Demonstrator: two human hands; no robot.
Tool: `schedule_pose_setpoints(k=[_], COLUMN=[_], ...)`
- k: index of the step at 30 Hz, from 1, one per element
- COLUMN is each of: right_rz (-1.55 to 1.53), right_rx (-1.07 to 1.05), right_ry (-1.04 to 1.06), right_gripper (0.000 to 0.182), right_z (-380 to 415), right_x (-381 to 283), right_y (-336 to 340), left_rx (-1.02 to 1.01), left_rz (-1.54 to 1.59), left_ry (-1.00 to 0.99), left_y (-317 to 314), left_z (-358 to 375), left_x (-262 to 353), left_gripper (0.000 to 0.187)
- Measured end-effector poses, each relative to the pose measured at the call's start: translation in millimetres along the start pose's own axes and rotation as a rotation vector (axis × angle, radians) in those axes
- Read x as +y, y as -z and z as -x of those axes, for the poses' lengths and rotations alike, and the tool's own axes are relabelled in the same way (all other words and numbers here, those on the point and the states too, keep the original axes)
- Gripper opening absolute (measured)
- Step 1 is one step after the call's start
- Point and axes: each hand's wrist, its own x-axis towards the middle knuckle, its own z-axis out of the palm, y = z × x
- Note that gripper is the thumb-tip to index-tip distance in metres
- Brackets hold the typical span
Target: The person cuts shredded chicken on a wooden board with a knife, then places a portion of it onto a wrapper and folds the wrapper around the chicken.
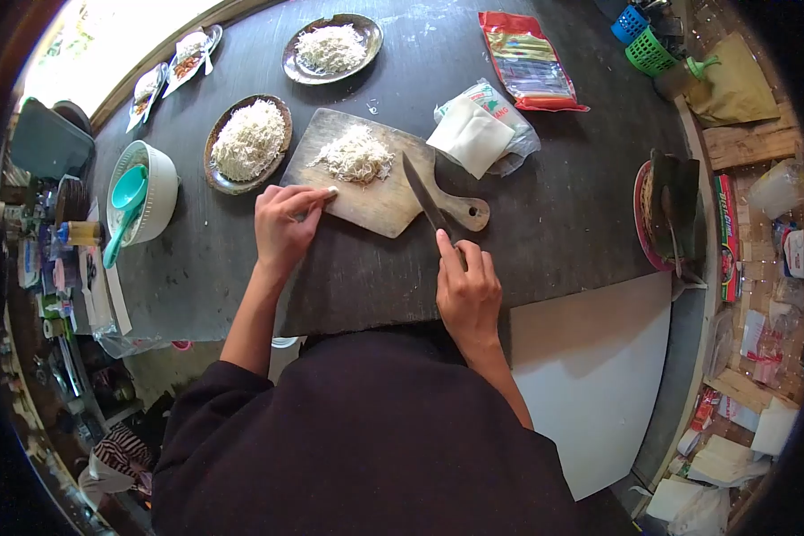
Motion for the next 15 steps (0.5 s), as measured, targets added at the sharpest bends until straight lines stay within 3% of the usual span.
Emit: schedule_pose_setpoints(k=[5, 15], right_rz=[-0.346, -0.514], right_rx=[-0.121, -0.306], right_ry=[0.037, 0.035], right_gripper=[0.049, 0.055], right_z=[-6.8, -8.1], right_x=[-27.4, -49.2], right_y=[-0.8, -5.8], left_rx=[0.033, 0.058], left_rz=[-0.100, -0.049], left_ry=[0.005, 0.151], left_y=[-0.9, -10.8], left_z=[2.2, -2.2], left_x=[-2.7, -3.8], left_gripper=[0.012, 0.012])
